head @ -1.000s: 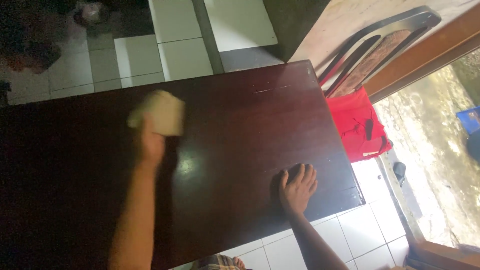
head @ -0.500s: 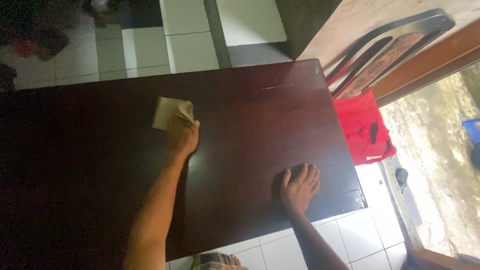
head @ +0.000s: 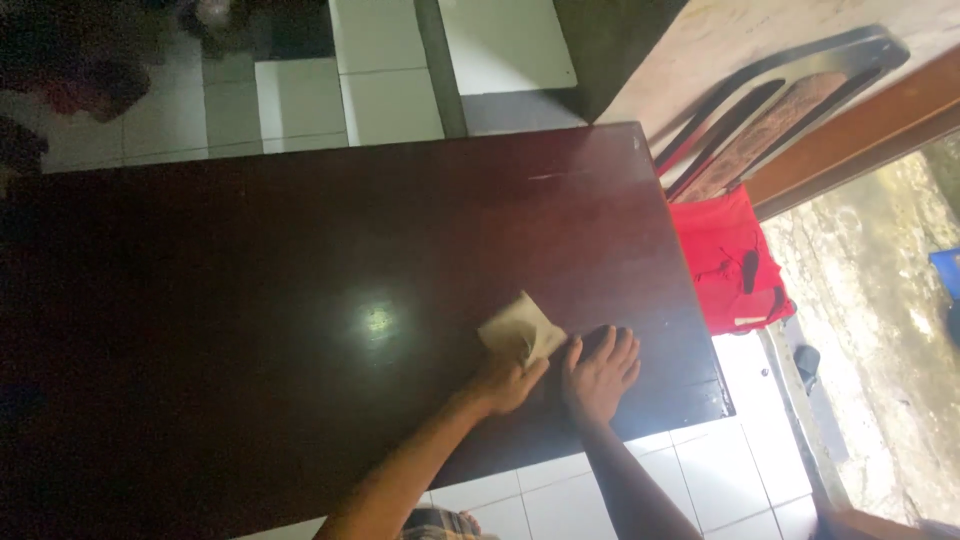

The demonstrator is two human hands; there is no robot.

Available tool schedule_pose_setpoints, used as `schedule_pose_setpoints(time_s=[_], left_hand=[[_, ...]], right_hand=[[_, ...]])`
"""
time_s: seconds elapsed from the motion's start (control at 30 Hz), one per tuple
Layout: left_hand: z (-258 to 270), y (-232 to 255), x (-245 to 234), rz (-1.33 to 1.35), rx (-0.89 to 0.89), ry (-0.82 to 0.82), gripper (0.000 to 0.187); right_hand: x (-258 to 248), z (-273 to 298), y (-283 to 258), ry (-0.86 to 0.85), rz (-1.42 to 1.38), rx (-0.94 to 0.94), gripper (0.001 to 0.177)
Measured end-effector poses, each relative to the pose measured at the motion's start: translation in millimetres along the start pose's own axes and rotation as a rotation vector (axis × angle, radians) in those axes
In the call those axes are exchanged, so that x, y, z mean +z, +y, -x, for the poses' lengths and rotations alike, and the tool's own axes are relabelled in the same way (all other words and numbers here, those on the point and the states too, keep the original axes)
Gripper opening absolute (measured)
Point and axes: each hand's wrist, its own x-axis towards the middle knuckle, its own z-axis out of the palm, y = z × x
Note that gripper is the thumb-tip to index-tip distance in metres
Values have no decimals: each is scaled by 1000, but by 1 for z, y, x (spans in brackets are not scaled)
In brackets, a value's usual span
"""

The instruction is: The person wipes the surface of a dark wooden table with a cloth, moving systematically across the top. The person uses a light-colored cloth to wipe the table surface in broad strokes.

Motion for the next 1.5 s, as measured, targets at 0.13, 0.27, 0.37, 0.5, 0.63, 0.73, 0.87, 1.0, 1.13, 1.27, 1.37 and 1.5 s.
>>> schedule_pose_setpoints(time_s=[0.13,0.27,0.37,0.5,0.63,0.73,0.87,1.0,1.13,1.27,1.37,1.5], left_hand=[[-14,-36,7,910,-472,-83,69],[-39,-118,-58,1160,-276,473,54],[-73,-255,-80,942,-96,579,56],[-101,-242,-113,159,-306,635,70],[-113,-161,-123,190,-558,305,88],[-116,-127,-97,-92,-408,289,63],[-120,-39,-60,136,-391,43,80],[-129,-32,49,-49,9,389,54],[-140,-5,107,160,331,632,21],[-119,57,90,1165,-327,-100,60],[-83,101,-20,1412,-508,275,59],[-158,-77,11,1470,-445,604,60]], right_hand=[[-7,0,-3,-36,37,7,62],[-7,-2,1,-43,12,-31,64],[-5,-2,-1,-44,-8,17,65],[-9,-2,-2,-59,29,20,66],[-17,-6,-4,-121,4,29,66],[-20,-6,-4,-128,-3,17,67],[-14,-5,-3,-144,10,19,66],[-7,-4,4,-141,-15,-5,67],[11,-5,14,-115,46,-29,62],[7,-3,15,-165,-48,-13,65],[7,-4,11,-96,17,-9,67],[-3,-4,4,-113,-1,6,67]])
